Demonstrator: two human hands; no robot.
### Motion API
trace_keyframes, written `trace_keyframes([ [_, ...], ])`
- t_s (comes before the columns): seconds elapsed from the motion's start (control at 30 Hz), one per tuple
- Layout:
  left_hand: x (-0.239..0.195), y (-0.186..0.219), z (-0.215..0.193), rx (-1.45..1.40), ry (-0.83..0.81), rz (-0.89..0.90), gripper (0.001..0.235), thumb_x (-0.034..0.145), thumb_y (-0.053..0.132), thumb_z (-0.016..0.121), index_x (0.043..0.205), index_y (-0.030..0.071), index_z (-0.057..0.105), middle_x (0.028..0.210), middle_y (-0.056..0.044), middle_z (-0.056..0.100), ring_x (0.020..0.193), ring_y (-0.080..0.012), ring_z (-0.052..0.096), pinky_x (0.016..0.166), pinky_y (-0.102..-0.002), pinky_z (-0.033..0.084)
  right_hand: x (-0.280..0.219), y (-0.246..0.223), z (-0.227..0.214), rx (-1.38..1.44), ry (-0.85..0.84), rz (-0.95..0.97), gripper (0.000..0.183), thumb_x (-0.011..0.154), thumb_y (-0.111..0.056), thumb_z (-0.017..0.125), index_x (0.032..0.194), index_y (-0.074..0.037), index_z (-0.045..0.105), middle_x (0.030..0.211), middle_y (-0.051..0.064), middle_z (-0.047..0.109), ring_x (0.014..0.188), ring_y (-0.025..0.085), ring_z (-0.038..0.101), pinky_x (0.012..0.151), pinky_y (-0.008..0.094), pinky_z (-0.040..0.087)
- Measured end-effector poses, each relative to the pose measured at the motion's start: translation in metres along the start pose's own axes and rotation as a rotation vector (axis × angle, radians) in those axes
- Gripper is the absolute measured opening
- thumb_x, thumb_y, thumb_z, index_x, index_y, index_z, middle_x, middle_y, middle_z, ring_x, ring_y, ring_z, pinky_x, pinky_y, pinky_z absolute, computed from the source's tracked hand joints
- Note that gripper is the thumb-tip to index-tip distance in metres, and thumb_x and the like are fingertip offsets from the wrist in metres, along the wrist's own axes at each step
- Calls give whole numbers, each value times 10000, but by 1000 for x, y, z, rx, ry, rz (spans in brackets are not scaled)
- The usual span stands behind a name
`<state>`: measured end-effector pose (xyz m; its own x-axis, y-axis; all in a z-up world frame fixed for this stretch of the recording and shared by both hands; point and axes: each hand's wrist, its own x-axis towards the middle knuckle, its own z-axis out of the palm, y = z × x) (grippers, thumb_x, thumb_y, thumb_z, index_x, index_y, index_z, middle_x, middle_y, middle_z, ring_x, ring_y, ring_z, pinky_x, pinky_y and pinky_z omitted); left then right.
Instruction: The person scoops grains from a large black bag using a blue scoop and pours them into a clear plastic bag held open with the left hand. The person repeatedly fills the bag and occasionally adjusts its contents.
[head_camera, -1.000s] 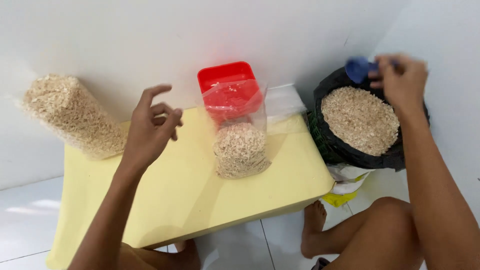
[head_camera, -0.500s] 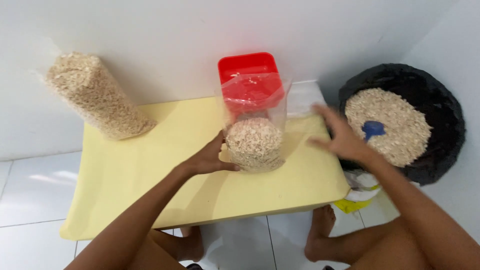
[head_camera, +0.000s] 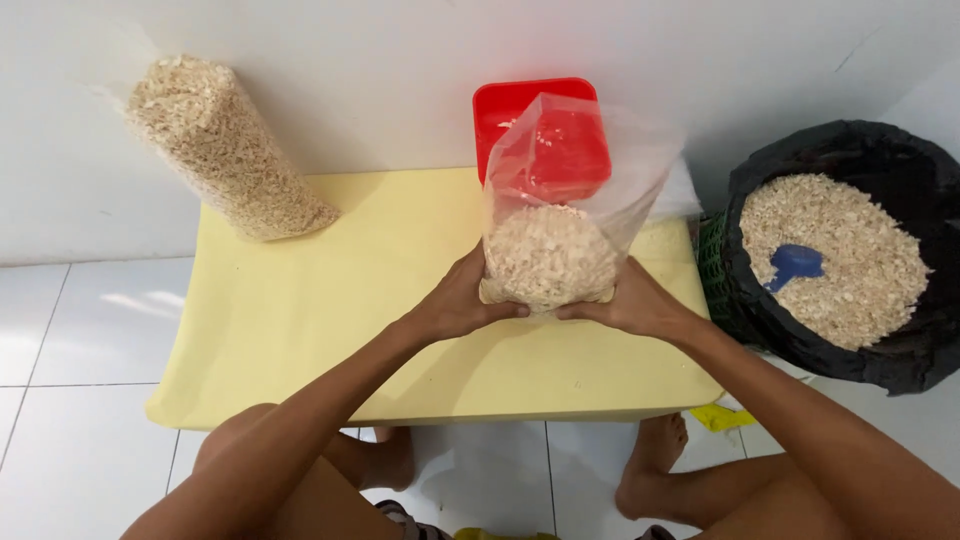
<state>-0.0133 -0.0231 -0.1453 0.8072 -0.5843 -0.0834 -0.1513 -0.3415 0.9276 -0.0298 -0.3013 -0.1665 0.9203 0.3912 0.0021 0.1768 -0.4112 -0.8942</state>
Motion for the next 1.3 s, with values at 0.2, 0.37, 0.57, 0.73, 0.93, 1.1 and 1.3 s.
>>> trace_keyframes([
  [0.2,-5,0,-6,42,-13,15,1237,697,292,946,1626,42,167,1645,-221,310,1545,-396,248,1282,-542,245,-4,-7,-22,-116,-116,72,1398,545,-362,1022,1627,-94,179,1654,202,276,1506,408,290,1198,578,318],
  [0.37,-3,-20,3,145,-107,-102,1138,813,280,865,1627,48,105,1610,-234,352,1482,-423,378,1171,-531,441,-7,40,-5,-59,-189,202,1148,674,-258,972,1567,-11,293,1503,249,475,1382,448,482,1140,560,444],
  [0.57,-7,15,-2,490,-59,-102,959,900,242,745,1604,14,134,1514,-252,471,1355,-417,539,1100,-574,505,-11,11,-5,-84,-99,119,749,803,-136,846,1445,-8,482,1335,222,612,1298,423,570,1069,570,487],
  [0.73,-9,28,-9,496,-24,-135,1046,858,392,750,1619,39,126,1568,-241,426,1386,-427,509,1080,-646,471,-12,4,-22,-74,-88,106,912,783,-175,872,1530,-50,364,1472,234,506,1378,458,469,1122,594,424],
  [0.93,-6,12,-18,539,-126,-194,1137,822,415,799,1639,63,90,1582,-219,424,1425,-396,486,1090,-664,451,-5,-2,-20,24,-204,241,1209,699,-190,955,1590,-20,156,1598,300,296,1472,526,296,1208,634,299],
  [1.1,3,-17,-7,471,-167,-283,1115,789,532,807,1589,45,201,1543,-183,489,1429,-345,500,1120,-683,418,-2,13,-6,106,-207,283,1270,700,-206,963,1624,-77,102,1653,250,230,1491,516,256,1183,665,299],
  [1.3,-4,17,2,398,-116,-274,877,853,602,693,1468,67,368,1427,-204,599,1375,-419,536,1127,-682,414,-4,24,-1,75,-131,272,913,879,-276,809,1600,-60,290,1576,219,423,1435,458,413,1126,640,402],
])
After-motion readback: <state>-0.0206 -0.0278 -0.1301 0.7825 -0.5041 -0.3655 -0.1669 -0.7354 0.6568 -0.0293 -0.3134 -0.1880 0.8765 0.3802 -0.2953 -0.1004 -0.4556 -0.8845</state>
